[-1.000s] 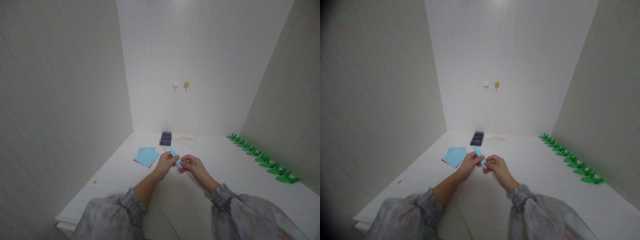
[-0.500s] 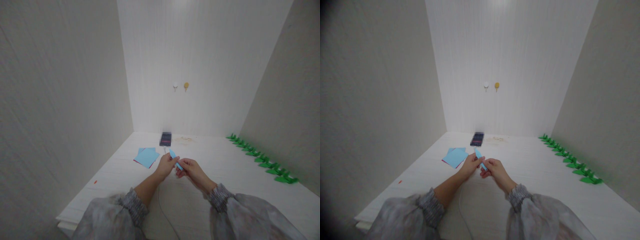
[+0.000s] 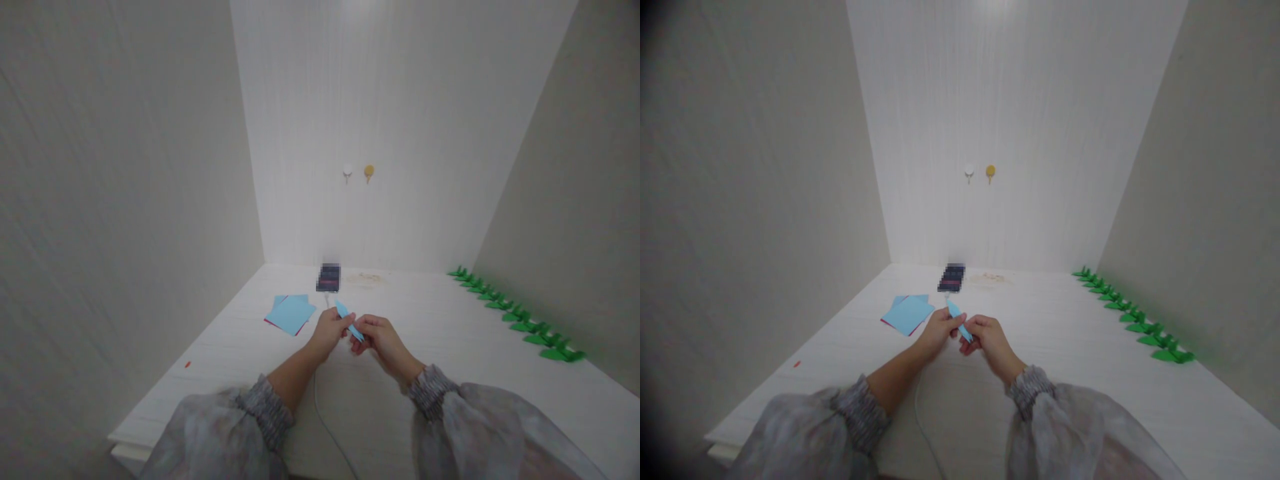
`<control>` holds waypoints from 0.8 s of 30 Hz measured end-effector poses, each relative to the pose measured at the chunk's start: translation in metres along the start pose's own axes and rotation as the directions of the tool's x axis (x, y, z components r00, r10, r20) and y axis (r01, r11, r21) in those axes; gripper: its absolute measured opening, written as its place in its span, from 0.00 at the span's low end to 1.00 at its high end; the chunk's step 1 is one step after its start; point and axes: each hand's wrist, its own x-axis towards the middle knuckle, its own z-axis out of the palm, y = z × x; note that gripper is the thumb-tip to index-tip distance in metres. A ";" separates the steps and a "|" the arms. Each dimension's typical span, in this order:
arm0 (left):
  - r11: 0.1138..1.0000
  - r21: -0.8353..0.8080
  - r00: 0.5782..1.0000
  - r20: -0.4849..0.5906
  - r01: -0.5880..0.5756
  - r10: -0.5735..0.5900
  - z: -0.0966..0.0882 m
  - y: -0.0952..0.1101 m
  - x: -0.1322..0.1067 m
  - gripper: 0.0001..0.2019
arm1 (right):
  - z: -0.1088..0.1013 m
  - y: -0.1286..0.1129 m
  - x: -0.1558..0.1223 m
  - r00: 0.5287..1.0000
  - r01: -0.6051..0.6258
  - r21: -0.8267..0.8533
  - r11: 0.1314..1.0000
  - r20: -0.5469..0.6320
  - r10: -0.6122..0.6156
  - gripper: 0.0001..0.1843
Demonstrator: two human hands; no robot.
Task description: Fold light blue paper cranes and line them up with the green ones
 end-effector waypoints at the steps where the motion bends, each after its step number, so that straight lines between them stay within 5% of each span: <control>1: 1.000 0.024 1.000 -0.017 -0.015 0.015 -0.001 -0.001 0.000 0.15 | 0.000 0.000 0.000 1.000 -0.006 0.010 1.000 0.014 0.006 0.12; 6: 0.990 0.122 0.991 -0.102 -0.070 0.083 -0.003 0.000 0.001 0.13 | 0.003 0.003 0.001 0.999 -0.007 0.006 1.000 0.033 0.007 0.12; 24: 0.992 -0.117 0.999 -0.002 0.050 -0.051 -0.008 -0.003 0.000 0.18 | 0.004 0.000 -0.001 0.998 -0.057 0.005 0.998 0.003 0.057 0.14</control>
